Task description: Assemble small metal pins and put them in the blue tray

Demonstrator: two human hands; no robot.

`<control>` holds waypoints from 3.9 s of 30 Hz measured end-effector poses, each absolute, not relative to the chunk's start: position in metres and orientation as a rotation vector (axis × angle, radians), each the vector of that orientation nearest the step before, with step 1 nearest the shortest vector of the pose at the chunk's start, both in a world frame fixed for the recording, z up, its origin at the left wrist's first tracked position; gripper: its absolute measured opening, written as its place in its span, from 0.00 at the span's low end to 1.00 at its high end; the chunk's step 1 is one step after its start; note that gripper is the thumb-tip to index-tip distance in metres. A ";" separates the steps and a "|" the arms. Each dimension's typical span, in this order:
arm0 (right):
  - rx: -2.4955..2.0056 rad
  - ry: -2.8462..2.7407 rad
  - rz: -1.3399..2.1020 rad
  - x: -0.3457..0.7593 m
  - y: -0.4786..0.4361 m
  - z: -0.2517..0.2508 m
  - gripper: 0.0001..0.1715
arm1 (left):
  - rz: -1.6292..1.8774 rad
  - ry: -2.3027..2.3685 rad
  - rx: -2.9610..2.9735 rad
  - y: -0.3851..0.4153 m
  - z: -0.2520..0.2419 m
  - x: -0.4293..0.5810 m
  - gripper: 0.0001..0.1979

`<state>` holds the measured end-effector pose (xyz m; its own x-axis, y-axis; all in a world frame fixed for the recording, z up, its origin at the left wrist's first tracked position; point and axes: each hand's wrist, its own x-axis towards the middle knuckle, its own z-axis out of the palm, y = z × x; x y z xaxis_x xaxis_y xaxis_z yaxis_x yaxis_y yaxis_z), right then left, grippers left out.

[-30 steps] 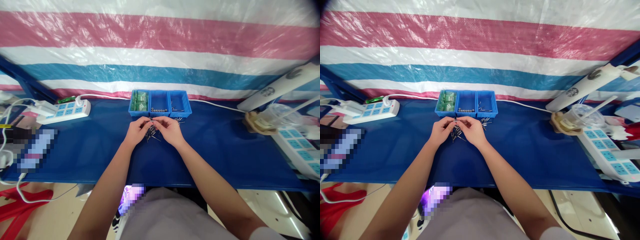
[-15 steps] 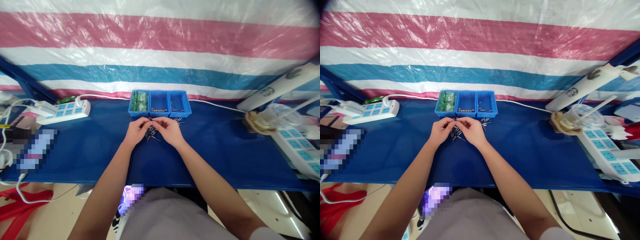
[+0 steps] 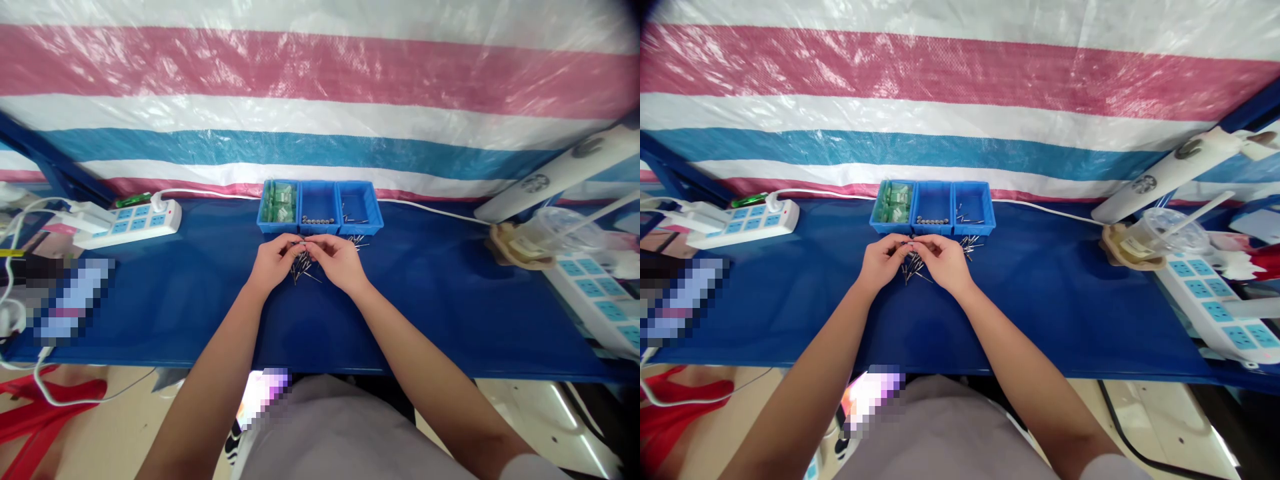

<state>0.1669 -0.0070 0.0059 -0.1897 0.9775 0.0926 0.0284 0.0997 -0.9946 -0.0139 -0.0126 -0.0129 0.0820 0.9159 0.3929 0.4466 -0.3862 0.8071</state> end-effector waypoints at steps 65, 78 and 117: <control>-1.078 -1.384 1.260 0.168 -0.003 0.004 0.19 | 1.356 1.332 1.916 -0.012 -0.016 -0.012 0.14; -1.051 -1.390 1.270 0.168 -0.004 0.004 0.18 | 1.295 1.322 1.874 -0.012 -0.017 -0.014 0.13; -1.086 -1.313 1.253 0.167 -0.005 0.010 0.21 | 1.312 1.346 1.909 -0.013 -0.014 -0.013 0.14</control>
<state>0.1675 -0.0047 0.0102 -0.1177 0.9906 0.0698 -0.0230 0.0675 -0.9975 -0.0127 -0.0133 -0.0141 0.0672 0.8969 0.4371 0.4604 -0.4166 0.7839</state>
